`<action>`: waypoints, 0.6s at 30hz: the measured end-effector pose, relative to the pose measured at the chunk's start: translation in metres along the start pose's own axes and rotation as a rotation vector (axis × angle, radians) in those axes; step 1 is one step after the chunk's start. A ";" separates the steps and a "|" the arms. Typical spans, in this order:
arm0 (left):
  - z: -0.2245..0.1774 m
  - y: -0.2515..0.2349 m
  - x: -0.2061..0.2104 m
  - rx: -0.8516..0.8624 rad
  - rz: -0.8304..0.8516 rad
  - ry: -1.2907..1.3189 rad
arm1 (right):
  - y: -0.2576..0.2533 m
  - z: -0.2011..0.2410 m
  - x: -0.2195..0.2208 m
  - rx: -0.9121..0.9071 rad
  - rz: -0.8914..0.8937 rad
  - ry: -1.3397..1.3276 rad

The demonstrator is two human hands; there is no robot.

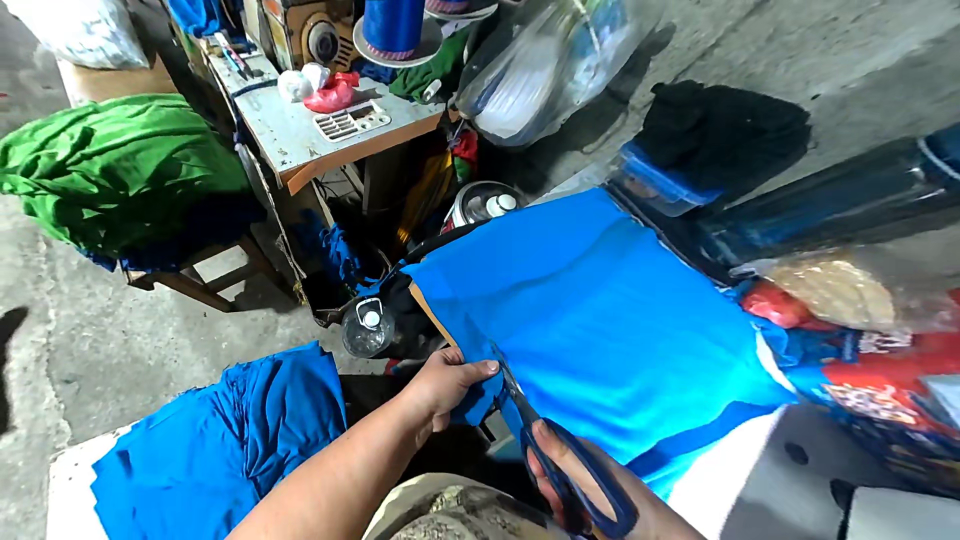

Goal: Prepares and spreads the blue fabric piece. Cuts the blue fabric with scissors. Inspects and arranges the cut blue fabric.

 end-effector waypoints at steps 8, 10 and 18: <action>0.001 0.002 0.000 -0.010 0.022 0.020 | -0.012 0.004 -0.022 0.039 0.202 0.140; 0.000 0.002 0.002 -0.019 0.035 0.016 | -0.019 0.009 -0.024 0.099 0.235 0.180; 0.000 0.000 0.000 -0.026 0.026 0.031 | -0.020 0.011 -0.019 0.023 0.094 0.076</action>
Point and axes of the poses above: each hand's wrist, its own y-axis away from the middle knuckle, its own x-axis out of the palm, z = x × y, the point moved 3 cm from there along -y, towards the middle knuckle, and after that the axes turned 1 degree about -x, right-handed, at the moved point
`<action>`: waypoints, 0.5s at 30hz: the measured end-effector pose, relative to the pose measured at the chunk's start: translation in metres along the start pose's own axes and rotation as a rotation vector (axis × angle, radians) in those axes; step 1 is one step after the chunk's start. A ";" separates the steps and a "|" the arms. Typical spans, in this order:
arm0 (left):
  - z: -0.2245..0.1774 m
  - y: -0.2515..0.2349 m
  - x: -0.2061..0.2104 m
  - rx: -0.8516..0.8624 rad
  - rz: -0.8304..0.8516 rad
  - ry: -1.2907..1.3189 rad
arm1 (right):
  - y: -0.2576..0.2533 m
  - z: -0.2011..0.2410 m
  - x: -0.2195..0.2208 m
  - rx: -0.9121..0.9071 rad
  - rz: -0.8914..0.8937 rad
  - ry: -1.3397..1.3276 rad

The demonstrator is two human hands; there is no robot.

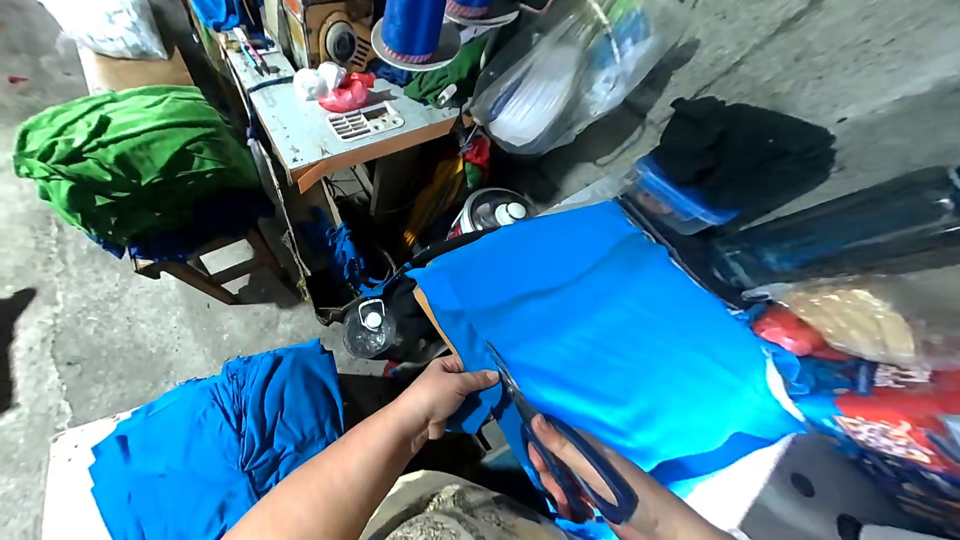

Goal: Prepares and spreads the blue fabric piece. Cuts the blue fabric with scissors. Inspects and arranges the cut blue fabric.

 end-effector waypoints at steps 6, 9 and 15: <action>-0.001 -0.002 0.000 -0.017 0.020 0.010 | 0.003 0.000 -0.003 0.008 -0.021 0.083; -0.001 -0.010 -0.007 -0.015 0.023 0.012 | 0.003 0.000 -0.008 0.017 0.006 0.103; -0.005 -0.013 -0.005 0.024 -0.139 0.054 | 0.007 0.004 -0.009 0.024 0.024 0.132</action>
Point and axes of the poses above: each hand's wrist, its own y-axis away from the middle knuckle, its own x-axis out of the palm, z = x × y, the point moved 3 cm from there along -y, towards the middle knuckle, and after that the axes turned 1 degree about -x, right-handed, at the moved point
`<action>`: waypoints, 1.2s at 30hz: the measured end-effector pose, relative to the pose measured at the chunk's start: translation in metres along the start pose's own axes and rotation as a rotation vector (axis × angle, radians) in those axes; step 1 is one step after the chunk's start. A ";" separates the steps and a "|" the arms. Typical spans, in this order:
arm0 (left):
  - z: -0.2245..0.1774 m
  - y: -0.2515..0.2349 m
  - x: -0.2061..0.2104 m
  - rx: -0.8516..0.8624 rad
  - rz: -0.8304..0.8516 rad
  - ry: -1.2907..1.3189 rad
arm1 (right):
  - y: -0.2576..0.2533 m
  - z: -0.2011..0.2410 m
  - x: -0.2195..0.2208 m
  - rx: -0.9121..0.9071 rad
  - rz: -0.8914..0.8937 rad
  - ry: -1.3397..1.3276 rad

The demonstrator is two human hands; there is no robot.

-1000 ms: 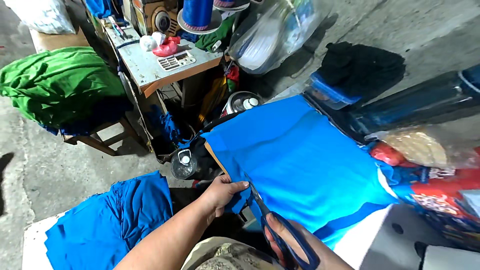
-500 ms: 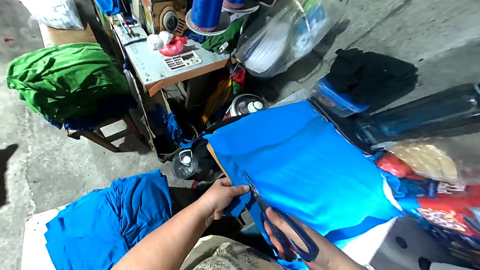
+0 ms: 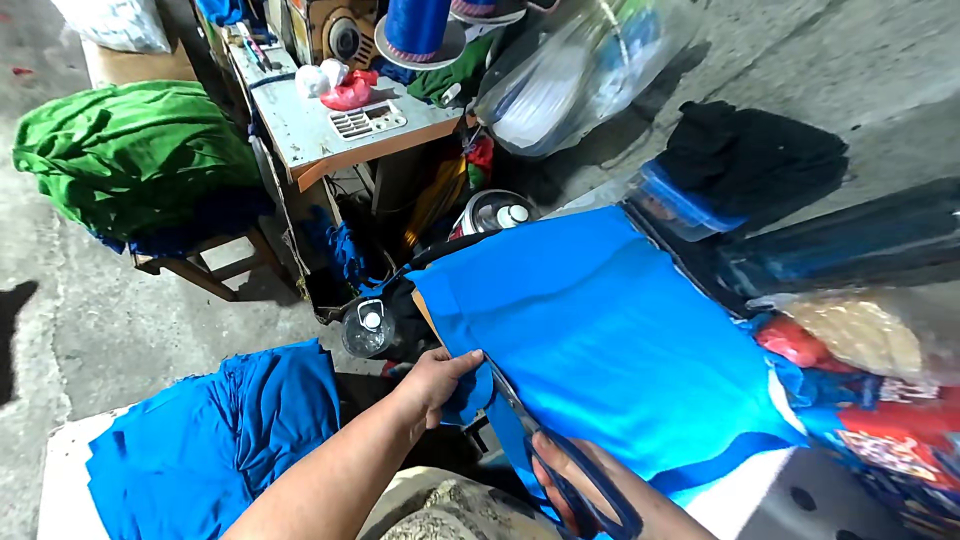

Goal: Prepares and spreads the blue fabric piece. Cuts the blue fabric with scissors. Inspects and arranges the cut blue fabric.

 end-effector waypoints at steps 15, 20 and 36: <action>-0.007 0.003 0.002 0.057 -0.007 0.006 | -0.018 0.012 -0.002 0.033 0.169 0.042; -0.007 0.003 0.003 0.050 -0.008 0.026 | -0.017 0.008 0.000 -0.012 0.061 -0.077; -0.011 0.004 0.004 0.063 0.028 0.035 | -0.030 0.028 -0.011 0.073 0.190 0.040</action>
Point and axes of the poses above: each hand's wrist, its own y-axis away from the middle knuckle, its own x-axis out of the palm, z = x × y, the point moved 3 cm from there along -y, towards the middle knuckle, and after that the axes turned 1 degree about -x, right-handed, at the moved point
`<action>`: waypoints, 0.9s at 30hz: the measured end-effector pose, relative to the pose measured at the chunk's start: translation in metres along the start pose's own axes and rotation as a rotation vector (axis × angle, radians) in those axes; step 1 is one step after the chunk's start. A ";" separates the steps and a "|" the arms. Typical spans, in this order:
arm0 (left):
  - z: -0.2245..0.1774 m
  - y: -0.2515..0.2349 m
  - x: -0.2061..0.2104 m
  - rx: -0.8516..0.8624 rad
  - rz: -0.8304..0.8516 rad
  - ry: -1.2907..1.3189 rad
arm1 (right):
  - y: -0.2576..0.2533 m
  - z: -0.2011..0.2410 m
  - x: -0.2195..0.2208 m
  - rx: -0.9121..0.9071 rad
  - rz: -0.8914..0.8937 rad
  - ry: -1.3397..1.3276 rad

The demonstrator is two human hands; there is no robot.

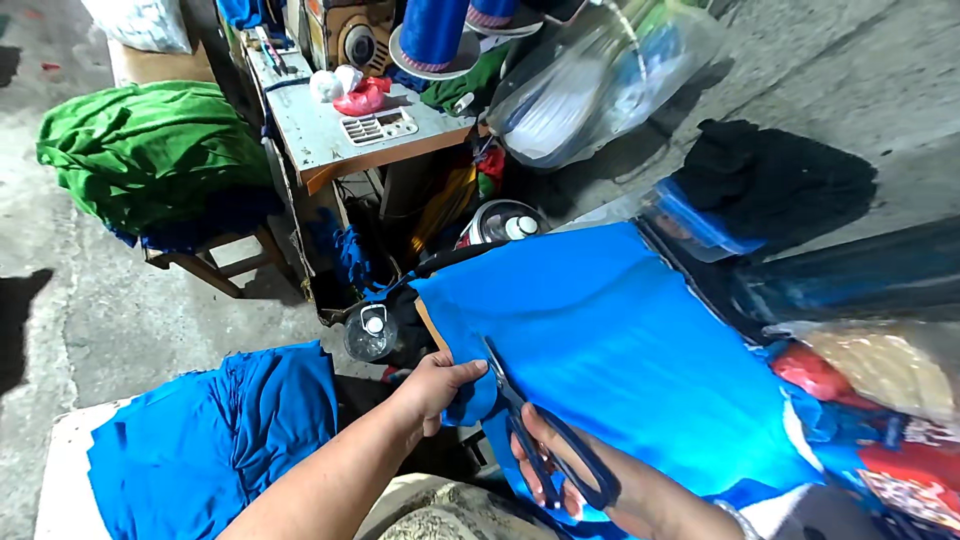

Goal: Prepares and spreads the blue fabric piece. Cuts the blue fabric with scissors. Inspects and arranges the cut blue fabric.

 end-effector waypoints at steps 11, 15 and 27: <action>0.000 0.000 -0.002 -0.010 -0.001 0.015 | 0.004 -0.002 0.005 -0.091 -0.101 -0.049; 0.002 0.000 -0.002 -0.017 0.016 -0.006 | -0.006 0.012 -0.006 0.024 0.035 0.052; -0.001 0.001 -0.003 -0.010 0.012 -0.014 | -0.003 0.012 0.004 -0.101 -0.148 -0.065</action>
Point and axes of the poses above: each hand's wrist, its own y-axis away from the middle knuckle, its own x-axis out of the palm, z = x × y, the point moved 3 cm from there along -y, towards the middle knuckle, and after that the axes turned 1 degree about -x, right-handed, at the moved point
